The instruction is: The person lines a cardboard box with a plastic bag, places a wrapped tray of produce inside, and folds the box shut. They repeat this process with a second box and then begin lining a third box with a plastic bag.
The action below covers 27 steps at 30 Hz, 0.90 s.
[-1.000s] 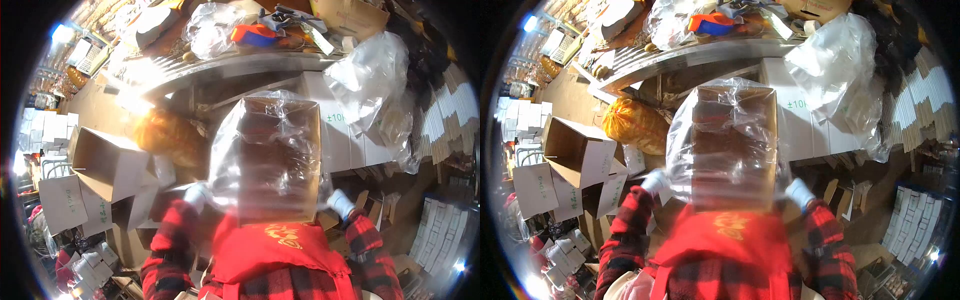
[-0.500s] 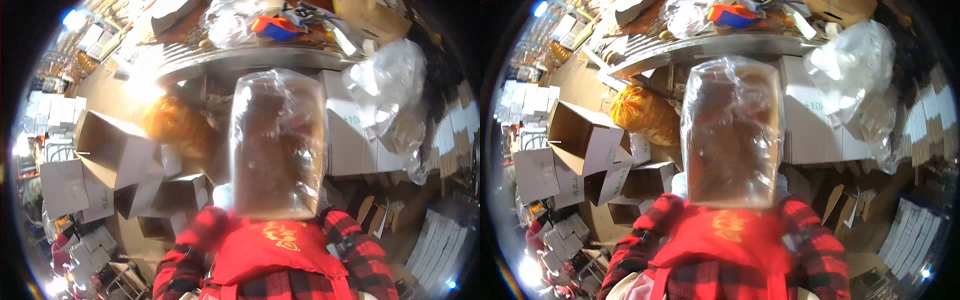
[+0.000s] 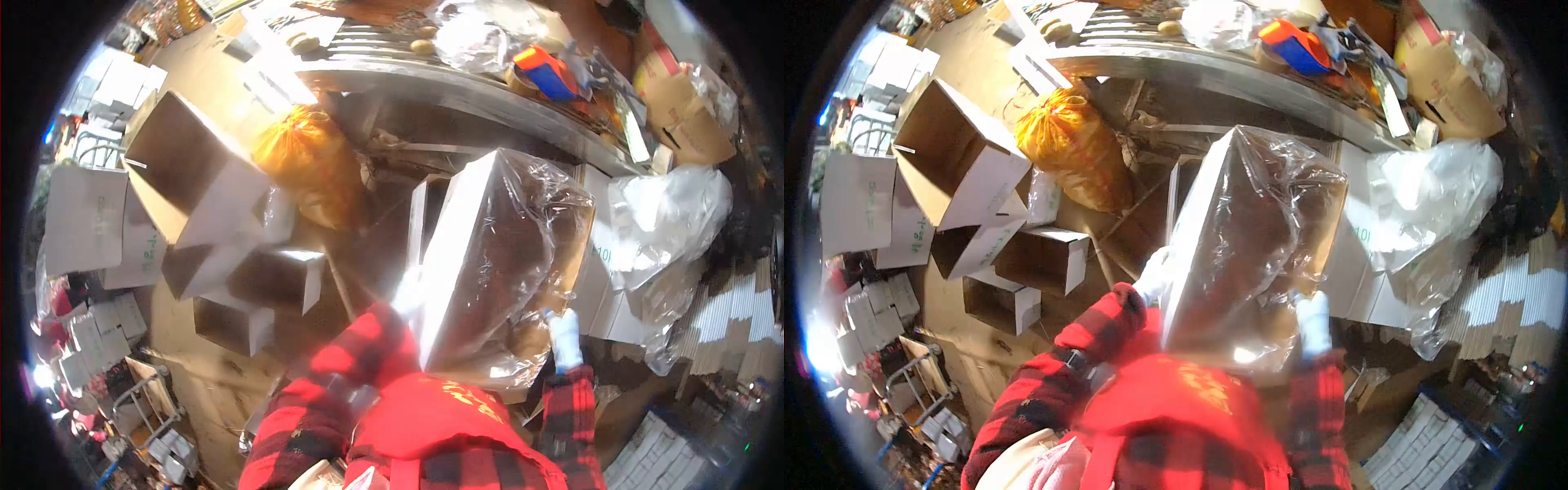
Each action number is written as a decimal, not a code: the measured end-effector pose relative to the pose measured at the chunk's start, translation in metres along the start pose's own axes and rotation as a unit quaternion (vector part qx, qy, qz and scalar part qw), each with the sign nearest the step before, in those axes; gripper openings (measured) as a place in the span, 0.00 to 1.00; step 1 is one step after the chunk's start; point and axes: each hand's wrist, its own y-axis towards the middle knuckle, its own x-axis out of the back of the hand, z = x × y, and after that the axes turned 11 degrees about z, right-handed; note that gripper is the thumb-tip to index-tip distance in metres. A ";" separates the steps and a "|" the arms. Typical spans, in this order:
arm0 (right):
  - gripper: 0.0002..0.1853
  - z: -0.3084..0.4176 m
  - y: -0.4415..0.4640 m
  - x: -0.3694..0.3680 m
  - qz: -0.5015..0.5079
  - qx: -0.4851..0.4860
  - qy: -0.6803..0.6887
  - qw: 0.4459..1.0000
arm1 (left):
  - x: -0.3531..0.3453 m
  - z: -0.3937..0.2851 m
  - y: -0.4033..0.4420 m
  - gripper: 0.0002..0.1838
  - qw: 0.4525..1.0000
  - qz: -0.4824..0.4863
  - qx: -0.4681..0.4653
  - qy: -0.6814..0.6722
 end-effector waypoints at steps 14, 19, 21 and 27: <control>0.09 -0.005 0.017 0.039 0.054 0.275 -0.089 0.956 | 0.117 -0.140 -0.009 0.11 0.933 -0.333 -0.128 -0.043; 0.09 0.073 0.043 0.027 0.128 0.274 -0.154 0.941 | 0.105 -0.080 -0.046 0.22 0.821 -0.508 -0.045 0.257; 0.09 0.070 0.071 0.012 0.151 0.267 -0.064 0.950 | 0.087 -0.015 -0.110 0.22 0.772 -0.574 0.050 0.268; 0.08 0.166 0.047 -0.099 0.376 0.245 0.151 0.881 | -0.027 0.102 -0.303 0.29 0.965 -0.249 0.077 0.018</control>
